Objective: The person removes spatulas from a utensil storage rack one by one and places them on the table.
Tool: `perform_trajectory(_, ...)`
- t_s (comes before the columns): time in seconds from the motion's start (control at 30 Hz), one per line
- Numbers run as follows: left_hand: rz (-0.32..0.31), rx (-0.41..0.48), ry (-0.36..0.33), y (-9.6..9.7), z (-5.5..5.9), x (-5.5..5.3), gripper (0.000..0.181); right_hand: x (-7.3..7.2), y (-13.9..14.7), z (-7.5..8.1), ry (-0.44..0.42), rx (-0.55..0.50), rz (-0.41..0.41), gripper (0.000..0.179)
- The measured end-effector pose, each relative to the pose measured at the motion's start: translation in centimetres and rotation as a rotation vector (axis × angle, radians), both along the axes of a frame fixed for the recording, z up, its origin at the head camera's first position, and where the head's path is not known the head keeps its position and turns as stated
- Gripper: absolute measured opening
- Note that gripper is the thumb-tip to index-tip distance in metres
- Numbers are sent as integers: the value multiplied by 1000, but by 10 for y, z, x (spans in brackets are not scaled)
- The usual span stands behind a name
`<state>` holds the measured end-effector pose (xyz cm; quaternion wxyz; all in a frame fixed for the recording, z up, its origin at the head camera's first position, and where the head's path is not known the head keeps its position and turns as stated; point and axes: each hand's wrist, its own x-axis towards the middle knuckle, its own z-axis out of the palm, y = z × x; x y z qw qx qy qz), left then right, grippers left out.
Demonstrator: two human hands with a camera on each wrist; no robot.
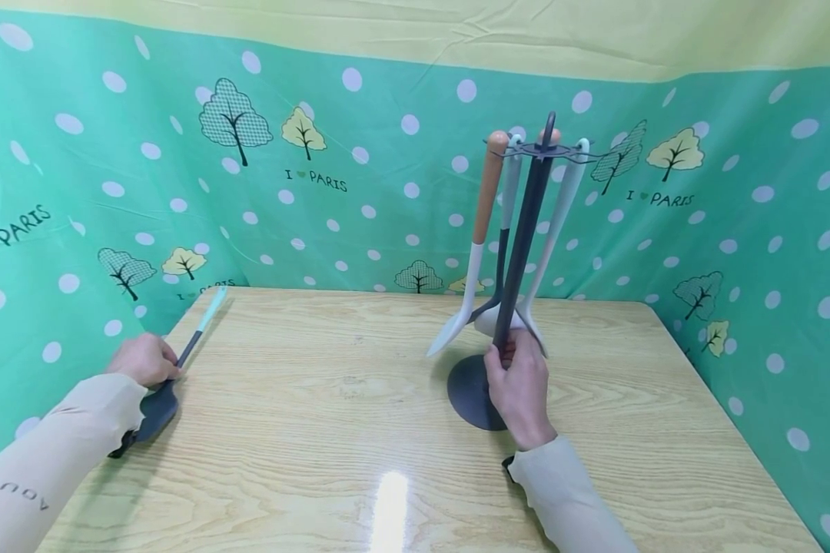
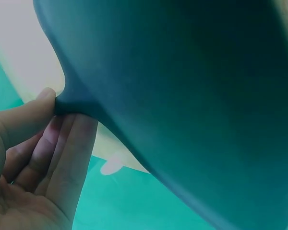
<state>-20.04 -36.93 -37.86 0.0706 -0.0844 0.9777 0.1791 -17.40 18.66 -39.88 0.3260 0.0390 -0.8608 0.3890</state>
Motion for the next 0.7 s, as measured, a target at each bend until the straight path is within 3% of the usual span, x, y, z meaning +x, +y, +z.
perform_trajectory(0.7,-46,-81,-59,2,-2,-4,15,-1,0,1,1,12,-6,16)
